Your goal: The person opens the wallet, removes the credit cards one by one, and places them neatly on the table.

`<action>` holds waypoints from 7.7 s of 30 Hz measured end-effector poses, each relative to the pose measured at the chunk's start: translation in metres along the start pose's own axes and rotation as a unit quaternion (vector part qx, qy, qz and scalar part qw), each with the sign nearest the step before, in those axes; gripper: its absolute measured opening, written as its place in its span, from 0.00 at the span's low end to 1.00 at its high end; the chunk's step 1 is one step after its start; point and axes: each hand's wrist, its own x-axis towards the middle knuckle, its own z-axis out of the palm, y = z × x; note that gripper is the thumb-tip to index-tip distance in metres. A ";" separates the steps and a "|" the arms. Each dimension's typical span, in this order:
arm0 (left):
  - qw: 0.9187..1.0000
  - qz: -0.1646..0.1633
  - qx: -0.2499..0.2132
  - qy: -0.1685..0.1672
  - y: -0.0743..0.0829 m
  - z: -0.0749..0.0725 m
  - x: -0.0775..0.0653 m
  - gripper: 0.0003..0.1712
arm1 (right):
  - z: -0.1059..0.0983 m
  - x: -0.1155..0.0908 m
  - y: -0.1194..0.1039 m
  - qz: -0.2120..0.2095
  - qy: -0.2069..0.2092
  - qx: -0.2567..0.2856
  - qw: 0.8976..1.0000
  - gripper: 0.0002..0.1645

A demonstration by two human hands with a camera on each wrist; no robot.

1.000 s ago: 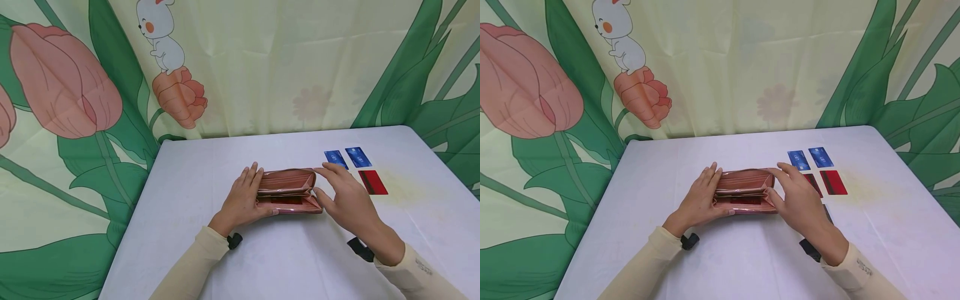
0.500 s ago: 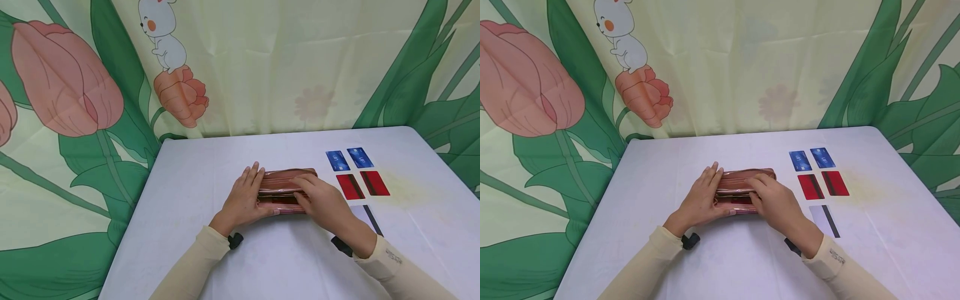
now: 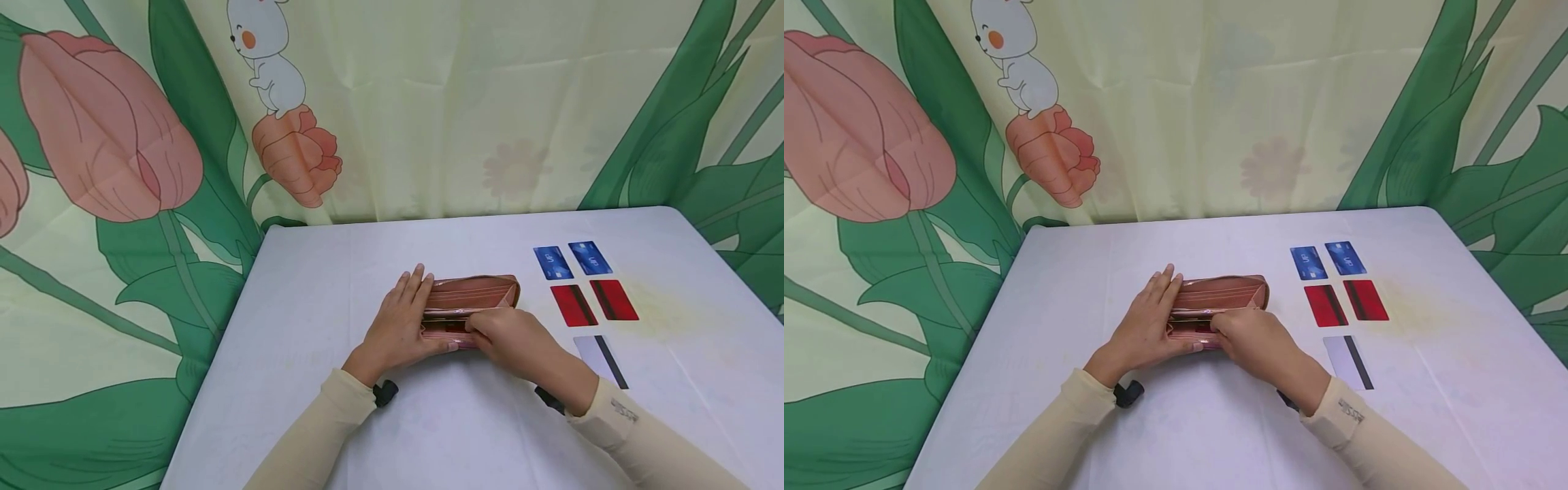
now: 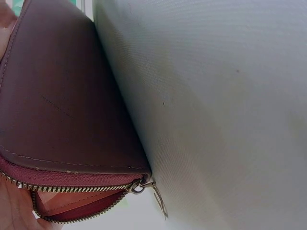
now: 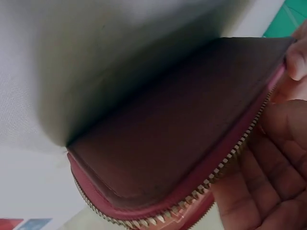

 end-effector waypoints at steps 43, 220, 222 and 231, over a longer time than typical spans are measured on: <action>1.000 0.012 -0.007 0.008 -0.002 0.001 0.001 0.70 | 0.009 0.007 0.007 -0.055 0.030 -0.154 0.986 0.12; 0.965 -0.144 -0.219 -0.019 -0.054 0.005 0.017 0.40 | 0.042 0.062 0.082 0.244 -0.079 0.203 0.945 0.35; 0.967 -0.142 -0.209 -0.033 -0.053 0.005 0.017 0.44 | 0.043 0.063 0.079 0.234 -0.094 0.194 0.948 0.40; 0.975 -0.136 -0.162 -0.061 -0.053 0.013 0.018 0.44 | 0.044 0.063 0.075 0.221 -0.131 0.151 0.955 0.42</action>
